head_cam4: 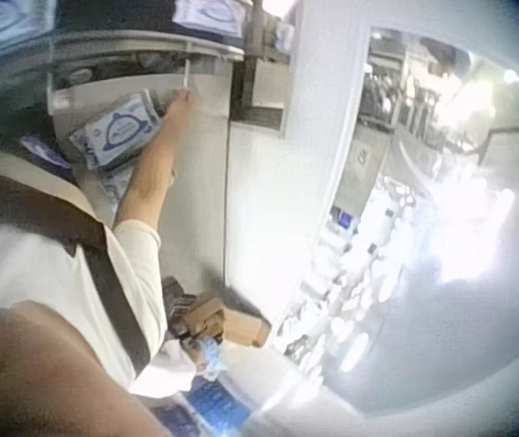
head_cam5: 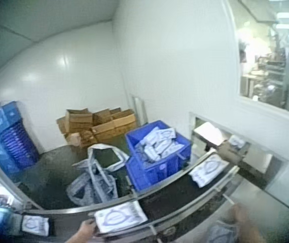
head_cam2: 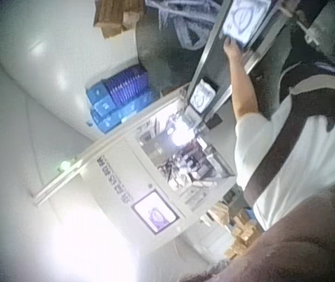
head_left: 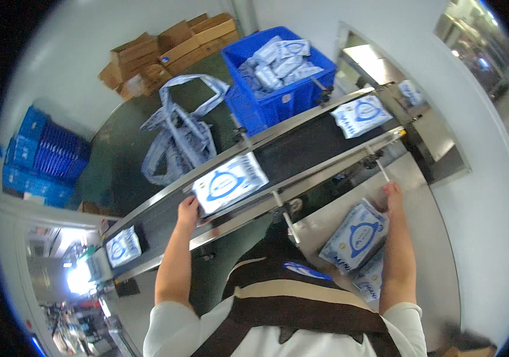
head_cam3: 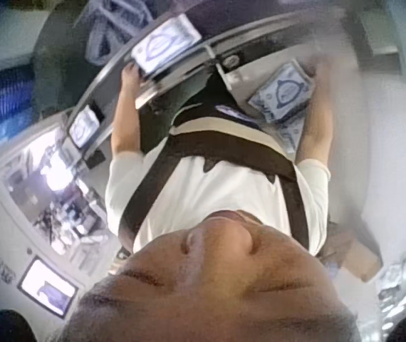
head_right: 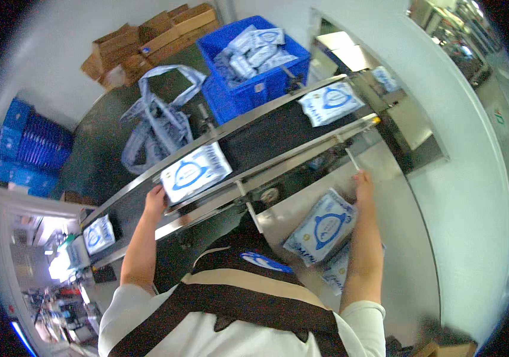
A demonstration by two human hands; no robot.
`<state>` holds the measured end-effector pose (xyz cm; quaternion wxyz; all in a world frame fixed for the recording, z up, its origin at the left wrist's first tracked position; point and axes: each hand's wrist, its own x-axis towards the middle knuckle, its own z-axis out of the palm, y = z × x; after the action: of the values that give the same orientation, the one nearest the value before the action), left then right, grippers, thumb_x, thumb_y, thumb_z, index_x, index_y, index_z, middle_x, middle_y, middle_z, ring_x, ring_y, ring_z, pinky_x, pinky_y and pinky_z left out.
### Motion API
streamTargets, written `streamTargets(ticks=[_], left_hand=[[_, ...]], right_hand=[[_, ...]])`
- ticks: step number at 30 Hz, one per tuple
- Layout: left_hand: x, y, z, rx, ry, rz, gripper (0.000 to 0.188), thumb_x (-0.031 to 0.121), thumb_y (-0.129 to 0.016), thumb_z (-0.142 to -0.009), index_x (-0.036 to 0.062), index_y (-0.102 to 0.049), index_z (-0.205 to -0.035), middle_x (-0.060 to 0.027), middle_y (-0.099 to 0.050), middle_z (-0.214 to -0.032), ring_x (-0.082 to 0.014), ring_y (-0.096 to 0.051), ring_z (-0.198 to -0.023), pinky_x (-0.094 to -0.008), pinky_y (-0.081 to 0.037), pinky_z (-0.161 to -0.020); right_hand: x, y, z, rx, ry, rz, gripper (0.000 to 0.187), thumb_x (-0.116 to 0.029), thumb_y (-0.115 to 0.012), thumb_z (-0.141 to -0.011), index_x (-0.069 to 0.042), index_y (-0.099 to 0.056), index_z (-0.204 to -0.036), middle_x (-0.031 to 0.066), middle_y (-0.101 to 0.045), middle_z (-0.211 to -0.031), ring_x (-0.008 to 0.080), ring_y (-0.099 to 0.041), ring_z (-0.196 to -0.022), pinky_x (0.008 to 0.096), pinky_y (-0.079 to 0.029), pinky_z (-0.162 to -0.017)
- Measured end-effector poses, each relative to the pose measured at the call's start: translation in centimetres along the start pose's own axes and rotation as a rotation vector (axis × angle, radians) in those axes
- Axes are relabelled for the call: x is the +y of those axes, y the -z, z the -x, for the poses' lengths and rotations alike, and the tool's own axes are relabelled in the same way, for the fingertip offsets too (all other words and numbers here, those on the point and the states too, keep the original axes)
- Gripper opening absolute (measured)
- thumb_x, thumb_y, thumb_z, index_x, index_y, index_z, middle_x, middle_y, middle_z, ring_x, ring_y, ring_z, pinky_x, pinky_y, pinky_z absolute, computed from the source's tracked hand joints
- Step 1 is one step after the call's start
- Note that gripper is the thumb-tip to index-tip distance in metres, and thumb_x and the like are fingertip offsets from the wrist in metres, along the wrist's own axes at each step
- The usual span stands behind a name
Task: The person places white packages onto a conveyor belt and then transfers them into a blue plastic bin. The person handles the packages by hand, moving them from the moving belt into the stationary bin.
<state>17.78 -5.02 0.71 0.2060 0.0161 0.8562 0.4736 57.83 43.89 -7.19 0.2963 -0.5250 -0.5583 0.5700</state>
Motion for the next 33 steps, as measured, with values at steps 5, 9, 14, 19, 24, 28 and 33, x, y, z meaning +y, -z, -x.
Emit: streamTargets(ticks=[5,9,14,19,24,28,33], left_hand=[[2.0,3.4,2.9,-0.004,-0.223,0.378,0.012,0.013,-0.051,-0.089,0.0038,-0.056,-0.085,0.0007,-0.054,-0.075,-0.0074,-0.047,-0.067,-0.0222,-0.039,-0.06],[15.8,1.8,6.7,-0.061,-0.418,0.227,0.009,0.01,-0.053,-0.088,0.0061,-0.055,-0.081,0.0033,-0.051,-0.073,-0.0047,-0.044,-0.07,-0.0191,-0.034,-0.065],[29.8,0.0,-0.1,-0.173,-0.593,0.21,0.012,0.017,-0.055,-0.078,0.0074,-0.059,-0.083,-0.001,-0.057,-0.078,-0.0118,-0.052,-0.076,-0.0258,-0.04,-0.073],[40.8,-1.8,-9.3,-0.038,-0.399,1.263,0.023,0.021,-0.043,-0.093,0.0008,-0.053,-0.098,-0.0105,-0.056,-0.091,-0.0221,-0.054,-0.086,-0.0362,-0.046,-0.079],[27.1,-6.9,-2.9,-0.311,-0.404,0.51,0.012,0.021,-0.055,-0.085,0.0097,-0.051,-0.086,0.0004,-0.048,-0.073,-0.0119,-0.049,-0.065,-0.0246,-0.042,-0.059],[11.3,-5.5,-0.1,-0.259,-0.164,0.117,0.021,0.021,-0.056,-0.087,0.0033,-0.055,-0.098,-0.0006,-0.054,-0.079,-0.0097,-0.049,-0.068,-0.0242,-0.041,-0.061],[5.3,-4.1,2.9,-0.242,0.21,0.412,0.053,0.042,-0.059,-0.084,0.0007,-0.049,-0.115,-0.0076,-0.056,-0.097,-0.0154,-0.054,-0.083,-0.0288,-0.045,-0.074]], right_hand=[[-1.7,-0.7,1.0,0.01,-0.016,0.018,0.029,-0.034,-0.046,-0.091,-0.008,-0.056,-0.081,-0.0013,-0.048,-0.071,0.0102,-0.044,-0.068,0.0232,-0.036,-0.065],[-1.0,0.4,1.1,0.017,-0.038,0.028,0.03,-0.033,-0.046,-0.092,-0.009,-0.054,-0.076,-0.002,-0.046,-0.068,0.0093,-0.041,-0.062,0.0226,-0.034,-0.059],[-0.6,0.4,0.9,0.021,-0.001,0.033,0.029,-0.032,-0.046,-0.092,-0.008,-0.055,-0.077,-0.0013,-0.048,-0.069,0.0094,-0.042,-0.063,0.0232,-0.035,-0.059],[-1.8,-0.9,1.8,-0.017,-0.007,-0.057,0.029,-0.032,-0.046,-0.092,-0.007,-0.056,-0.08,-0.0006,-0.051,-0.073,0.0101,-0.045,-0.07,0.0246,-0.037,-0.065],[-1.7,0.6,1.9,0.02,-0.062,-0.03,0.027,-0.032,-0.047,-0.092,-0.008,-0.057,-0.084,-0.0005,-0.052,-0.075,0.0105,-0.047,-0.071,0.0253,-0.039,-0.068],[-1.4,0.4,1.9,0.034,-0.108,-0.025,0.021,-0.027,-0.05,-0.09,-0.007,-0.056,-0.094,0.0031,-0.056,-0.084,0.0142,-0.051,-0.081,0.0274,-0.04,-0.077],[-6.9,-7.3,4.6,0.407,0.57,0.779,0.028,-0.008,-0.057,-0.076,-0.004,-0.054,-0.104,0.0097,-0.055,-0.099,0.0226,-0.053,-0.092,0.0331,-0.04,-0.083]])
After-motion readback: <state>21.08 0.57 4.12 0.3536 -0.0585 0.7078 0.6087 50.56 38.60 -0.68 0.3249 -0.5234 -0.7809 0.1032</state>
